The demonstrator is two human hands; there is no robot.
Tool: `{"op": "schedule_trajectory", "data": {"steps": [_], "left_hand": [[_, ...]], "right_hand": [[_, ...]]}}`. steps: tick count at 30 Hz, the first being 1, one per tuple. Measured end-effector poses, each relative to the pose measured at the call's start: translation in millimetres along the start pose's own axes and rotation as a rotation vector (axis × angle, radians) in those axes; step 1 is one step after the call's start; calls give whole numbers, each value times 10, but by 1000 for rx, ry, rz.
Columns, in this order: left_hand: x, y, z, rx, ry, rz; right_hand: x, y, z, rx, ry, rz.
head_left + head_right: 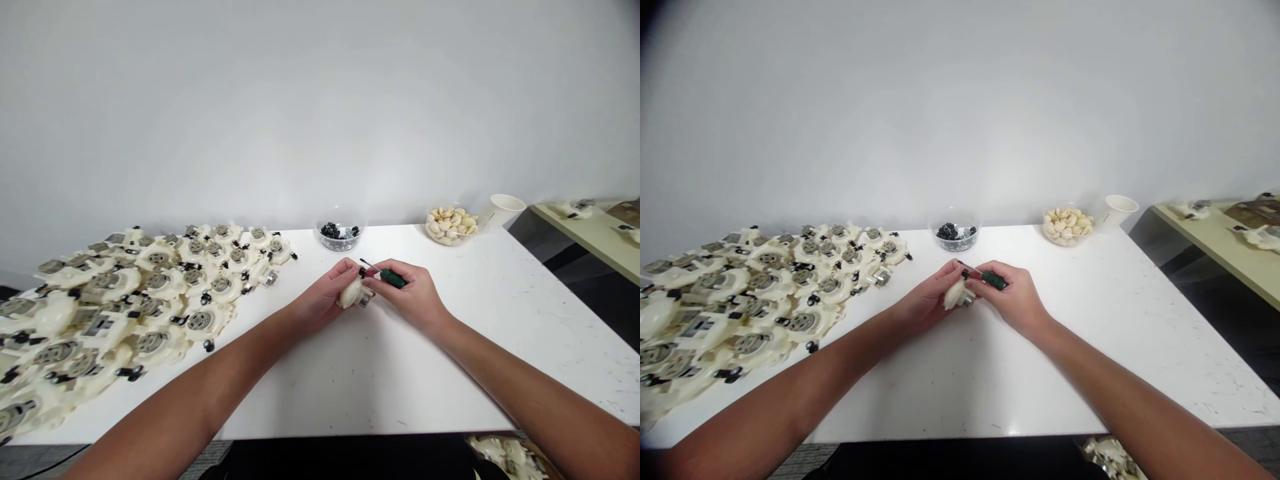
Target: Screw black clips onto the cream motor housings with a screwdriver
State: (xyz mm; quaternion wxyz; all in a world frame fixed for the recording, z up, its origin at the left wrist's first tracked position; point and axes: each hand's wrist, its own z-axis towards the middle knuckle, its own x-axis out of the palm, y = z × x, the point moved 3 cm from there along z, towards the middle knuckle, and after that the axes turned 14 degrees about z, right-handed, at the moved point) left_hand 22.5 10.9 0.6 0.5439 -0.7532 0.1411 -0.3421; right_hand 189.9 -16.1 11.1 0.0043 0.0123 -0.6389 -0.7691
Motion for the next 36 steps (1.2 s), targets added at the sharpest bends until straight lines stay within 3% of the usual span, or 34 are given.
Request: {"op": "schedule_trajectory", "data": {"steps": [5, 11, 14, 22, 28, 36], "left_hand": [[-88, -13, 22, 108, -100, 129], [-198, -72, 27, 284, -357, 585], [-203, -82, 1, 317, -420, 687], [-231, -100, -17, 139, -206, 595], [-272, -193, 1, 149, -187, 626], [-258, -163, 20, 144, -178, 585]], "right_hand": [[-54, -22, 32, -40, -13, -57], [-101, -100, 103, -18, -7, -66], [-93, -125, 108, 14, 22, -73], [-53, -125, 86, 26, 105, -94], [-51, -132, 85, 2, 80, -121], [-37, -131, 58, -17, 56, -99]]}}
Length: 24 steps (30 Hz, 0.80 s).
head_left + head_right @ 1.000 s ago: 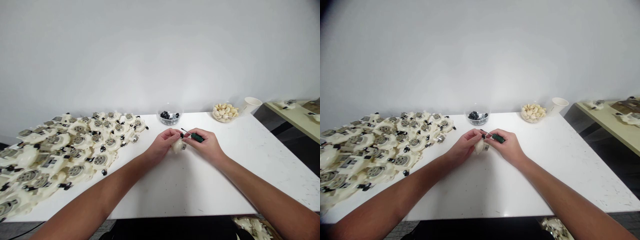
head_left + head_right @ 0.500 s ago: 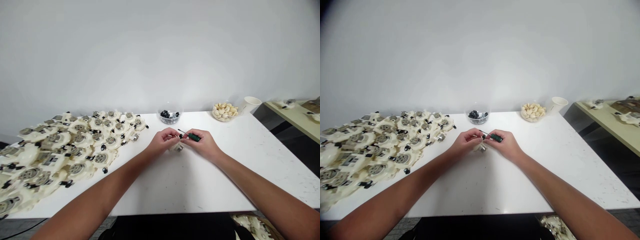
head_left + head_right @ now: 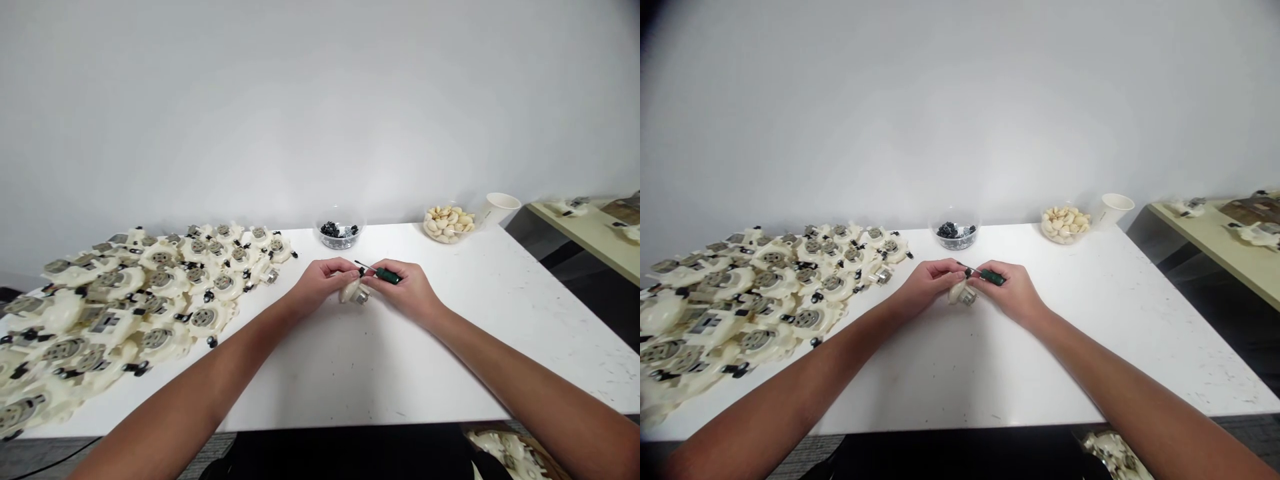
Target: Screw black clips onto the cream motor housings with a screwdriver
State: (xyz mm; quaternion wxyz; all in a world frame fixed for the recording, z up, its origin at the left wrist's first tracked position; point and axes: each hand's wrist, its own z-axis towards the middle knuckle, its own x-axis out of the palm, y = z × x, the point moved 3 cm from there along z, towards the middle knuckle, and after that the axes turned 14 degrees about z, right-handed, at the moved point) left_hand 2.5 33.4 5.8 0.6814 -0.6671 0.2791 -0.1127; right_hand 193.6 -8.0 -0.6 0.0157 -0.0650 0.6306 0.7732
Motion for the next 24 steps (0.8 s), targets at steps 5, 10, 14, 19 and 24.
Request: {"op": "schedule_trajectory", "data": {"steps": [5, 10, 14, 19, 24], "left_hand": [[0, 39, 4, -13, 11, -46], [8, 50, -7, -46, 58, -52], [6, 48, -11, -38, 6, 2], [2, 94, 4, -40, -37, -68], [-23, 151, 47, -82, -88, -238]], "right_hand": [[4, 25, -16, -3, -6, -27], [0, 36, -5, 23, 8, -11], [-4, 29, 15, 49, -32, -32], [-25, 52, 17, 50, -34, 24], [-156, 155, 34, -40, -27, -47]]}}
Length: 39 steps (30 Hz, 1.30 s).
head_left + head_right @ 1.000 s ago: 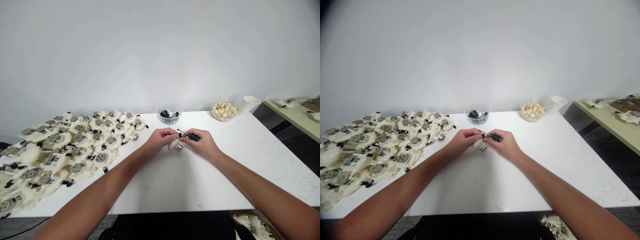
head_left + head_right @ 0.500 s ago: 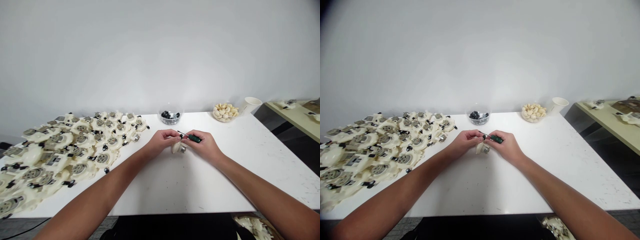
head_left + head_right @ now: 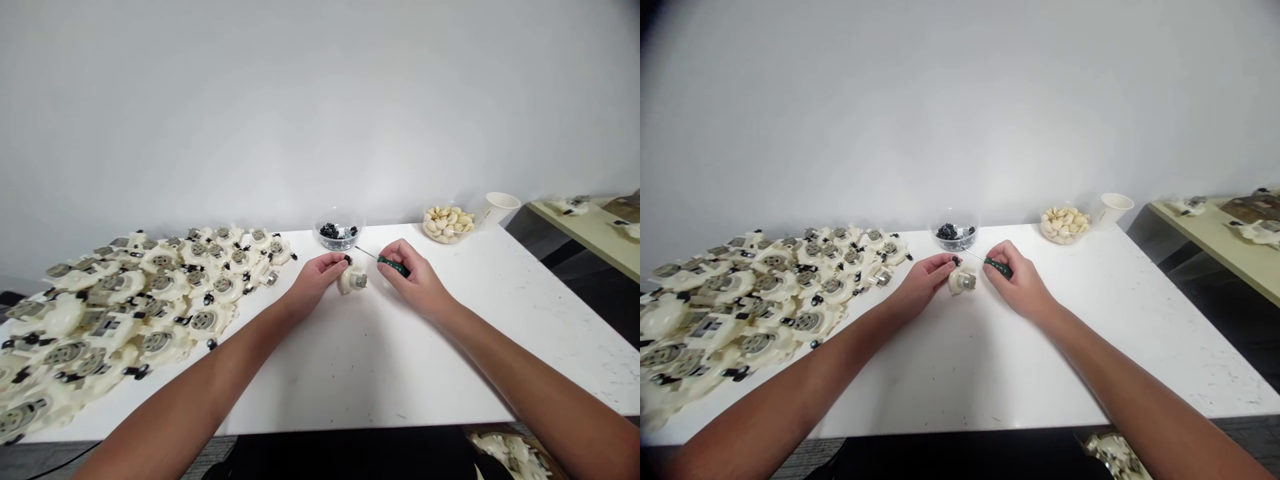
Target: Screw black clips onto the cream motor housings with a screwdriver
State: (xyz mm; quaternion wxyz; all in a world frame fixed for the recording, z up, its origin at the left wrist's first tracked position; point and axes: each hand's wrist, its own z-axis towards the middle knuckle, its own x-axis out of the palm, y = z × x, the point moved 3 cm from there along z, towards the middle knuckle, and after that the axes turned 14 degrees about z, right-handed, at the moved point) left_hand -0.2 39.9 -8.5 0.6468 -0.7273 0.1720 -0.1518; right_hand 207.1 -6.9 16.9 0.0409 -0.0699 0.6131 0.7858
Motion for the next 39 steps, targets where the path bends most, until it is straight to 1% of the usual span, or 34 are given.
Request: {"op": "schedule_trajectory", "data": {"steps": [2, 4, 6, 8, 14, 18, 26, 35, 39], "left_hand": [[-23, -2, 17, 1, -47, -13], [-59, -14, 26, 17, -136, 16], [-90, -30, 27, 27, -216, 56], [-101, -43, 23, 25, -247, 78], [-55, -72, -6, 29, -173, 57], [-52, -82, -19, 25, -157, 82], [-47, -77, -18, 16, -161, 73], [-55, -56, -4, 16, -179, 60], [-64, -29, 6, 21, -163, 49]], "right_hand": [[-50, 52, 22, -67, 12, -96], [-82, 95, 43, -133, 14, -171], [-95, 113, 55, -175, 4, -211], [-91, 107, 57, -193, -11, -220], [-30, 48, 32, -204, -27, -201], [-13, 21, 24, -197, -34, -180], [-19, 20, 25, -240, -38, -179], [-15, 32, 20, -250, -26, -192], [-10, 60, 19, -301, -11, -226]]}}
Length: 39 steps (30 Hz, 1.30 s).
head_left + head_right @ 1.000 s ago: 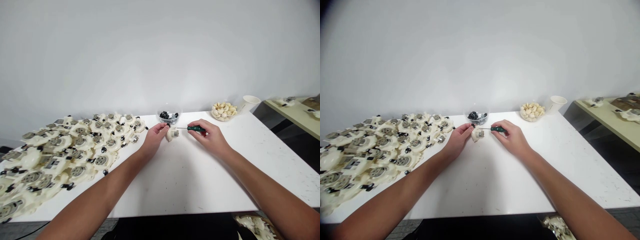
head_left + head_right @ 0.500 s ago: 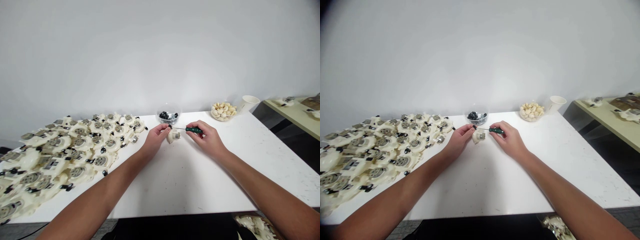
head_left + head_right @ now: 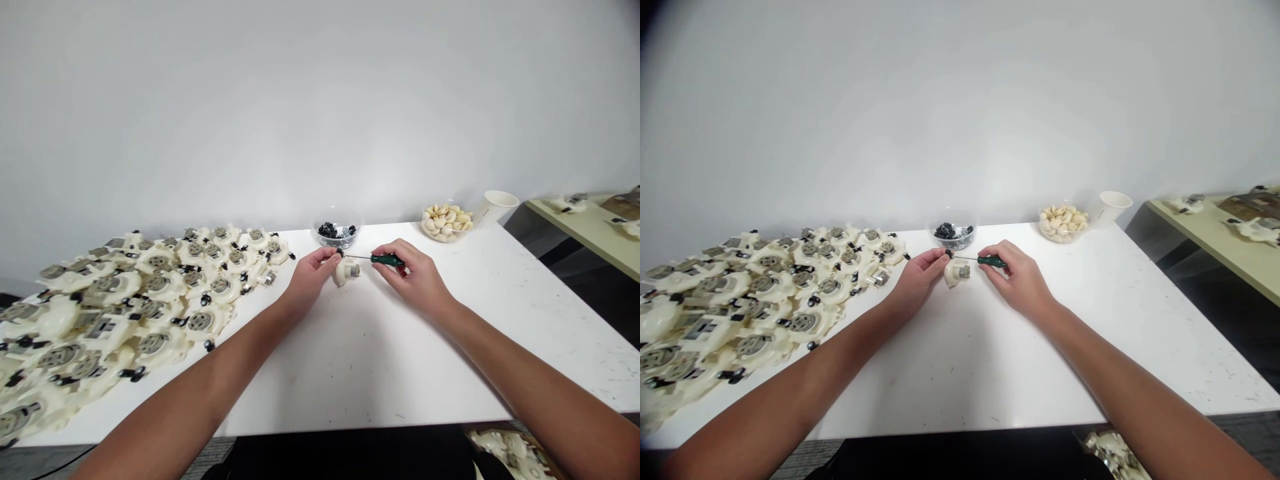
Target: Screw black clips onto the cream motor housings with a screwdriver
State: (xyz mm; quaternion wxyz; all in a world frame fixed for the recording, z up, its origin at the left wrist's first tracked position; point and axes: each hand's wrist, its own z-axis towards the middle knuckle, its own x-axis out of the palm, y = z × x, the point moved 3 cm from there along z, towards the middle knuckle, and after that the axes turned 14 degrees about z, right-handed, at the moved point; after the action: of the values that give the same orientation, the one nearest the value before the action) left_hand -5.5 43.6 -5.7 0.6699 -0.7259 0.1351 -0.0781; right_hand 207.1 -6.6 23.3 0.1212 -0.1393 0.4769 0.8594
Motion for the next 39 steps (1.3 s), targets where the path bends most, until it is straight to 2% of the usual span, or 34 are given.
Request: {"op": "schedule_trajectory", "data": {"steps": [9, 14, 22, 29, 35, 39], "left_hand": [[9, -21, -10, -2, 8, -8], [8, 2, 1, 7, 31, -6], [2, 44, 19, 63, 43, 30], [11, 41, 5, 75, 55, 49], [27, 36, -2, 93, 66, 82], [8, 19, -3, 83, 42, 87]], "right_hand": [[3, 45, -3, -137, 29, -60], [-13, 45, -8, -144, 46, -73], [-49, -4, -15, -59, 27, -34], [-65, -59, -6, 143, 14, 54], [-42, -13, -33, 258, 66, -60], [-28, -20, -19, 262, 107, 31]]}}
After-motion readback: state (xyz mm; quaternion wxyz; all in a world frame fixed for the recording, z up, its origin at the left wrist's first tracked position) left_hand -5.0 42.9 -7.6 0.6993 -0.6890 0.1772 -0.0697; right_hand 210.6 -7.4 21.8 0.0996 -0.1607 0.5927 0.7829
